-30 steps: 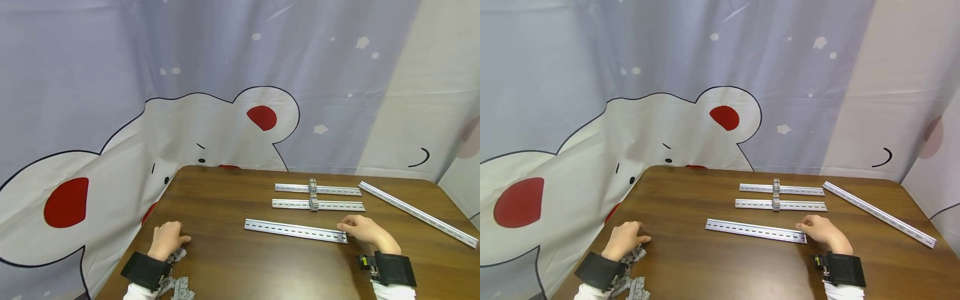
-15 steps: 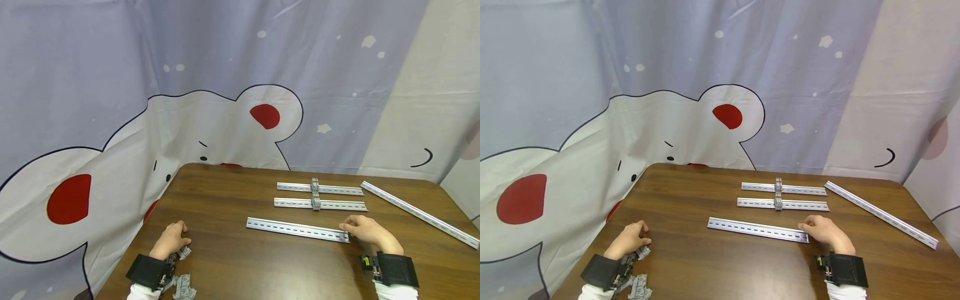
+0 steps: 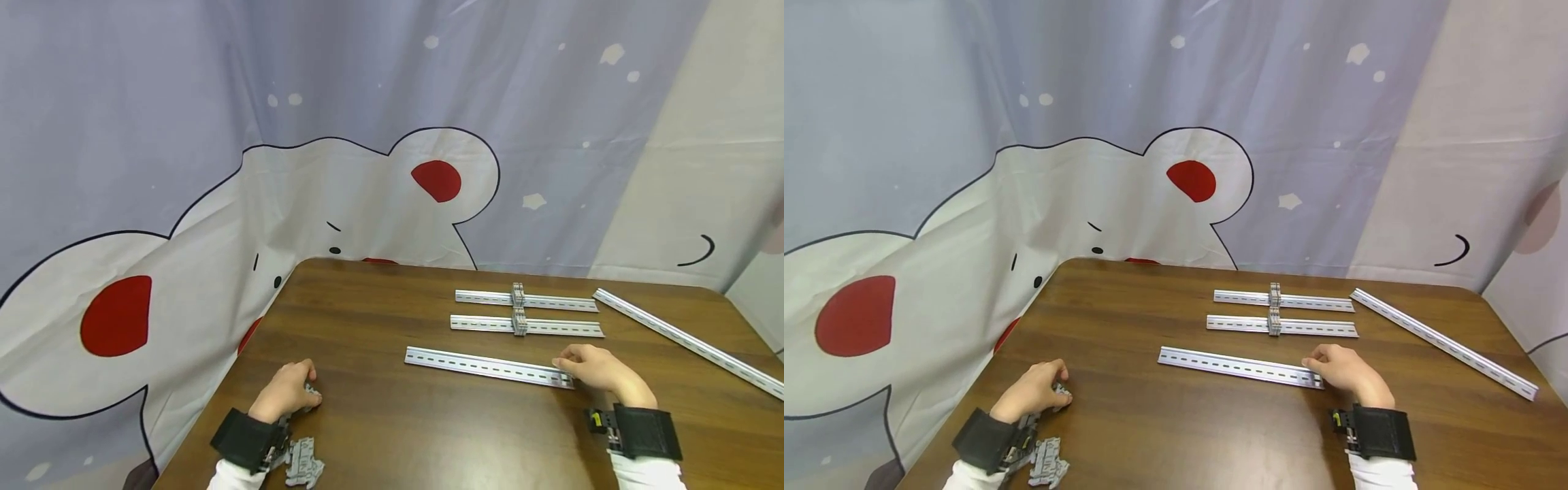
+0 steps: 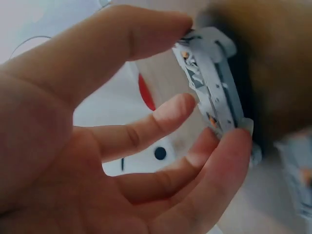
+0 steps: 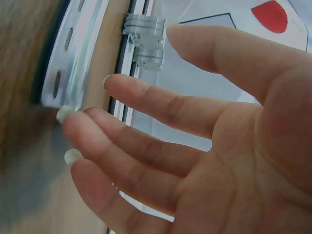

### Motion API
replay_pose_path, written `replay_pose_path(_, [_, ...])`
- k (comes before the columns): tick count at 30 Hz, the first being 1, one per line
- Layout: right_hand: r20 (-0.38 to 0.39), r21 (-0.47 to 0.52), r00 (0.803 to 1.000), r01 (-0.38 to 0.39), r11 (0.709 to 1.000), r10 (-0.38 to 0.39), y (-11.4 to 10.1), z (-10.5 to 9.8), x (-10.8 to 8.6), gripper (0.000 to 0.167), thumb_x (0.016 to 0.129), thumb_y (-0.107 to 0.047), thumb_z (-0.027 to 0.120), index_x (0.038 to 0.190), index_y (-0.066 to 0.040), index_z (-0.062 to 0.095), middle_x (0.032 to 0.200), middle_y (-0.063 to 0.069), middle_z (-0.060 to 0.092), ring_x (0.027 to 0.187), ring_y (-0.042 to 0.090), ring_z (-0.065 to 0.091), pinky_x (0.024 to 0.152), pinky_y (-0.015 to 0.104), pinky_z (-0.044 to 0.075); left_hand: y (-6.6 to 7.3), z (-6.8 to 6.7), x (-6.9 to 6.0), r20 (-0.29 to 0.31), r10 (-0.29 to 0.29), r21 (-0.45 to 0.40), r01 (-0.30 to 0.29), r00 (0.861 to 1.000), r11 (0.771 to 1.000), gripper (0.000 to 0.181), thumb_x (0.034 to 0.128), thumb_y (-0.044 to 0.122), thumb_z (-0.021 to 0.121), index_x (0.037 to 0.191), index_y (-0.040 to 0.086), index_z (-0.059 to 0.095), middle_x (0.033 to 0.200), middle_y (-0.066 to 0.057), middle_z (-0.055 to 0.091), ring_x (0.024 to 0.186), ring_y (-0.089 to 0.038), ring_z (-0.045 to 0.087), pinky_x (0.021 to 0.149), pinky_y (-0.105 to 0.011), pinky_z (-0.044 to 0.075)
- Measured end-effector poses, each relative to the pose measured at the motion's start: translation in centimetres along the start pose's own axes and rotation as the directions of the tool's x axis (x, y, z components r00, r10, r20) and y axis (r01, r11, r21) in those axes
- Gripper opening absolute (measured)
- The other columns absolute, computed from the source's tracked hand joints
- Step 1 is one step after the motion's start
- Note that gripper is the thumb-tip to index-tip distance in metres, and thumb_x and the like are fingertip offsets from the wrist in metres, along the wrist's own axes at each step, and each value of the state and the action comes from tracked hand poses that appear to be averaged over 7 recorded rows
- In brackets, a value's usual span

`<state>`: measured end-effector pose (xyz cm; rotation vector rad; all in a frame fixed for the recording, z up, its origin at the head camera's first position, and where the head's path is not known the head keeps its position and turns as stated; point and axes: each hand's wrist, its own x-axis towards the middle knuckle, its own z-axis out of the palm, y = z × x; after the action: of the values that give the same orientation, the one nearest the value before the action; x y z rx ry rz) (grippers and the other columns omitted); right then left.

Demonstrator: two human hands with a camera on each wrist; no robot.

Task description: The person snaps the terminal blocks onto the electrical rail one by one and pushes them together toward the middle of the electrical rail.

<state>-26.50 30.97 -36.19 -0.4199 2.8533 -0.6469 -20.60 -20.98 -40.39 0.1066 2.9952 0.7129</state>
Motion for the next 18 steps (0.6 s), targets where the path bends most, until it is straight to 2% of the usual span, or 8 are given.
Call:
replay_pose_path(3, [-0.003, 0.009, 1.000, 0.014, 1.000, -0.014, -1.0, 0.0, 0.0, 0.038, 0.098, -0.029, 0.054, 0.110, 0.006, 0.062, 0.103, 0.020, 0.067, 0.093, 0.036, 0.064, 0.078, 0.050, 0.051, 1.1, -0.1, 0.5, -0.012, 0.030, -0.028, -0.030, 0.999, 0.999, 0.035, 0.0753, 0.010, 0.080, 0.099, 0.003, 0.055, 0.071, -0.005, 0.053, 0.063, -0.018, 0.047, 0.061, -0.033, 0.039])
replay_pose_path(6, [-0.021, 0.033, 0.998, 0.058, 0.998, -0.057, -2.6, 0.5, -0.2, 0.034, 0.097, -0.028, 0.056, 0.110, 0.002, 0.063, 0.101, 0.016, 0.068, 0.091, 0.031, 0.065, 0.075, 0.046, 0.052, 2.8, 0.2, 1.1, -0.051, 0.114, -0.028, -0.115, 0.992, 0.993, 0.042, 0.0759, 0.012, 0.079, 0.107, 0.002, 0.053, 0.068, -0.004, 0.053, 0.059, -0.016, 0.046, 0.058, -0.032, 0.038])
replay_pose_path(8, [-0.038, 0.049, 0.993, 0.109, 0.993, -0.107, -4.0, 1.0, -0.3, 0.030, 0.097, -0.028, 0.057, 0.108, -0.001, 0.065, 0.099, 0.010, 0.069, 0.089, 0.026, 0.065, 0.075, 0.042, 0.052, 4.3, 0.4, 1.6, -0.093, 0.185, -0.016, -0.187, 0.978, 0.982, 0.047, 0.0754, 0.014, 0.079, 0.111, 0.003, 0.051, 0.069, -0.003, 0.051, 0.061, -0.015, 0.044, 0.058, -0.031, 0.036])
replay_pose_path(10, [-0.056, 0.057, 0.983, 0.180, 0.982, -0.177, -5.9, 1.5, -0.2, 0.027, 0.096, -0.028, 0.058, 0.106, -0.004, 0.066, 0.097, 0.006, 0.070, 0.089, 0.022, 0.065, 0.075, 0.038, 0.052, 6.1, 0.6, 2.0, -0.129, 0.262, -0.024, -0.267, 0.956, 0.963, 0.051, 0.0745, 0.015, 0.079, 0.115, 0.004, 0.050, 0.073, -0.002, 0.052, 0.064, -0.013, 0.044, 0.058, -0.029, 0.036])
replay_pose_path(12, [-0.049, 0.068, 0.966, 0.256, 0.964, -0.253, -8.0, 2.1, 0.2, 0.026, 0.096, -0.028, 0.058, 0.106, -0.006, 0.067, 0.096, 0.002, 0.070, 0.087, 0.018, 0.066, 0.074, 0.033, 0.052, 8.1, 0.7, 2.5, -0.170, 0.346, -0.032, -0.356, 0.923, 0.934, 0.057, 0.0734, 0.016, 0.079, 0.120, 0.005, 0.048, 0.079, -0.002, 0.054, 0.067, -0.012, 0.047, 0.058, -0.028, 0.038])
replay_pose_path(14, [-0.031, 0.102, 0.947, 0.321, 0.942, -0.319, -10.2, 2.6, 0.9, 0.028, 0.097, -0.030, 0.057, 0.106, -0.006, 0.067, 0.090, 0.000, 0.070, 0.082, 0.017, 0.066, 0.070, 0.028, 0.051, 10.1, 0.9, 3.1, -0.219, 0.442, -0.010, -0.455, 0.870, 0.890, 0.064, 0.0714, 0.017, 0.080, 0.124, 0.006, 0.046, 0.085, -0.002, 0.058, 0.069, -0.011, 0.051, 0.060, -0.026, 0.042])
replay_pose_path(16, [-0.016, 0.152, 0.935, 0.352, 0.924, -0.354, -12.2, 3.2, 1.6, 0.030, 0.097, -0.031, 0.056, 0.106, -0.005, 0.067, 0.084, -0.001, 0.069, 0.076, 0.017, 0.065, 0.065, 0.024, 0.049, 12.0, 1.2, 3.6, -0.255, 0.521, 0.020, -0.534, 0.815, 0.845, 0.070, 0.0701, 0.018, 0.081, 0.129, 0.008, 0.044, 0.090, -0.002, 0.060, 0.071, -0.010, 0.054, 0.062, -0.024, 0.044])
replay_pose_path(18, [-0.026, 0.198, 0.938, 0.344, 0.918, -0.346, -13.9, 3.9, 2.3, 0.030, 0.097, -0.033, 0.056, 0.102, -0.006, 0.068, 0.076, 0.001, 0.066, 0.067, 0.018, 0.063, 0.059, 0.023, 0.046, 13.5, 1.7, 4.2, -0.278, 0.584, 0.068, -0.591, 0.762, 0.804, 0.074, 0.0695, 0.019, 0.081, 0.132, 0.009, 0.042, 0.092, 0.000, 0.061, 0.073, -0.009, 0.055, 0.064, -0.024, 0.045])
